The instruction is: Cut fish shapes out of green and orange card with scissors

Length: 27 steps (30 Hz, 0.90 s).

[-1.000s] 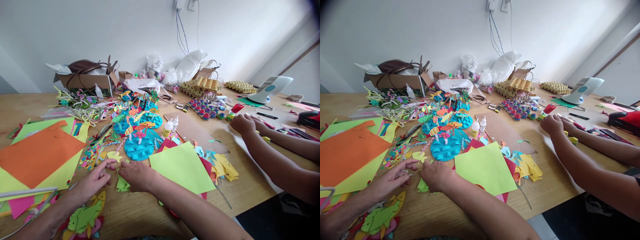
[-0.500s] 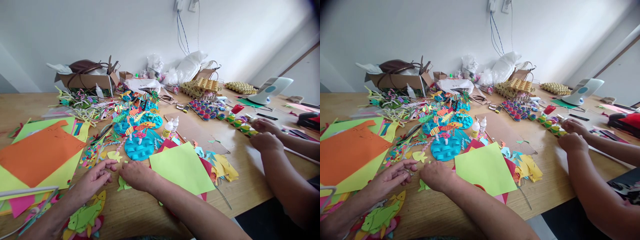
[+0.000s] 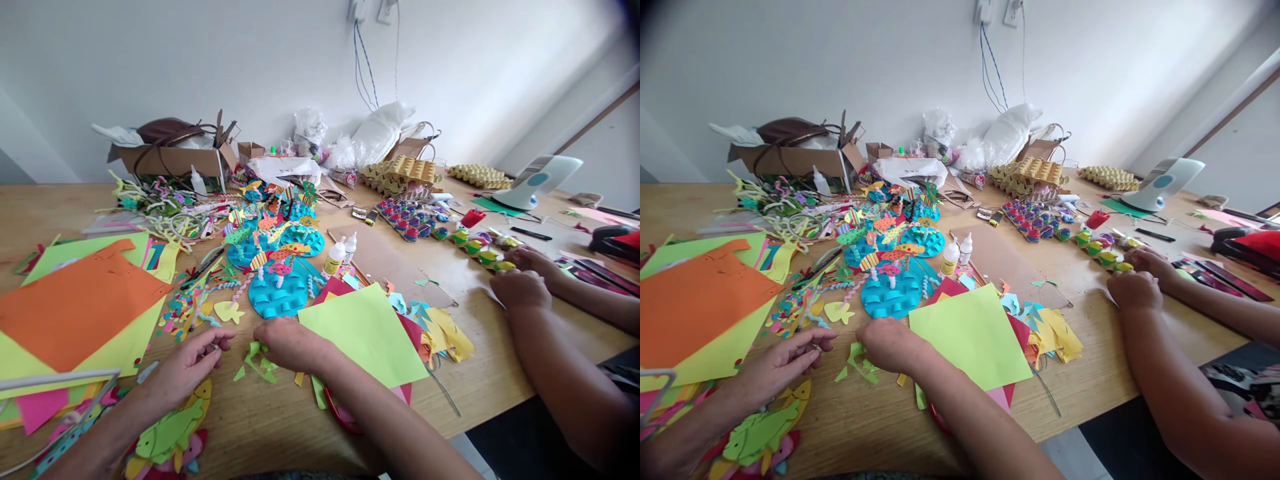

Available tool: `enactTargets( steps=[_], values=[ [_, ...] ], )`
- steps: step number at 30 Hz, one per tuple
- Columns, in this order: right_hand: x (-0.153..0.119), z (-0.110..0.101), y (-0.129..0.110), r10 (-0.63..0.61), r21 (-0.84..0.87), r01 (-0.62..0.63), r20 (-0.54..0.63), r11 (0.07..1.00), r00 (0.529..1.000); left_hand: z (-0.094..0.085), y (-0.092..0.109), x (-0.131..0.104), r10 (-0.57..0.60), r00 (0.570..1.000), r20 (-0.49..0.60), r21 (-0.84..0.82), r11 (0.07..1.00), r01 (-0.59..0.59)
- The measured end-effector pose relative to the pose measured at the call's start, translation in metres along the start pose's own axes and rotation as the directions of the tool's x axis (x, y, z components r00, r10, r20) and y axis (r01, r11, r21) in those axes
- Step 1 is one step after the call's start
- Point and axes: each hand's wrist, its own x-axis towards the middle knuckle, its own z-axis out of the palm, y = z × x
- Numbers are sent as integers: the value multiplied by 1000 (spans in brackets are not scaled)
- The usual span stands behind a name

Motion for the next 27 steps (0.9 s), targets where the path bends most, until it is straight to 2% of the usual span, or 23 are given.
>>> enactTargets(
  steps=[3,6,9,13,16,18,19,22,25,27],
  values=[
    [-6,-7,6,41,68,-39,-25,997,999,2,-9,2,94,996,-5,180,979,-91],
    [-13,-17,12,62,145,-51,-75,988,995,6,-14,2,134,987,90,367,917,-158],
    [-24,-26,17,102,232,-67,-145,970,984,15,-11,-1,125,978,168,490,850,-193],
    [-43,-33,19,180,358,-91,-224,929,958,31,0,-4,73,963,260,573,791,-214],
    [-66,-32,27,308,435,-166,-281,885,909,37,1,-2,39,953,300,607,763,-222],
    [-87,-30,40,436,476,-257,-316,841,842,38,-1,0,65,953,296,601,763,-239],
    [-100,-28,49,509,494,-312,-334,811,794,37,-2,2,79,956,281,598,765,-239],
    [-141,-24,84,708,537,-484,-366,691,604,35,-1,6,115,958,261,542,804,-244],
    [-176,-20,118,834,539,-638,-392,550,387,34,4,8,127,952,277,441,864,-243],
    [-191,-17,133,870,519,-710,-396,476,293,34,3,9,121,951,285,408,882,-235]
  ],
)
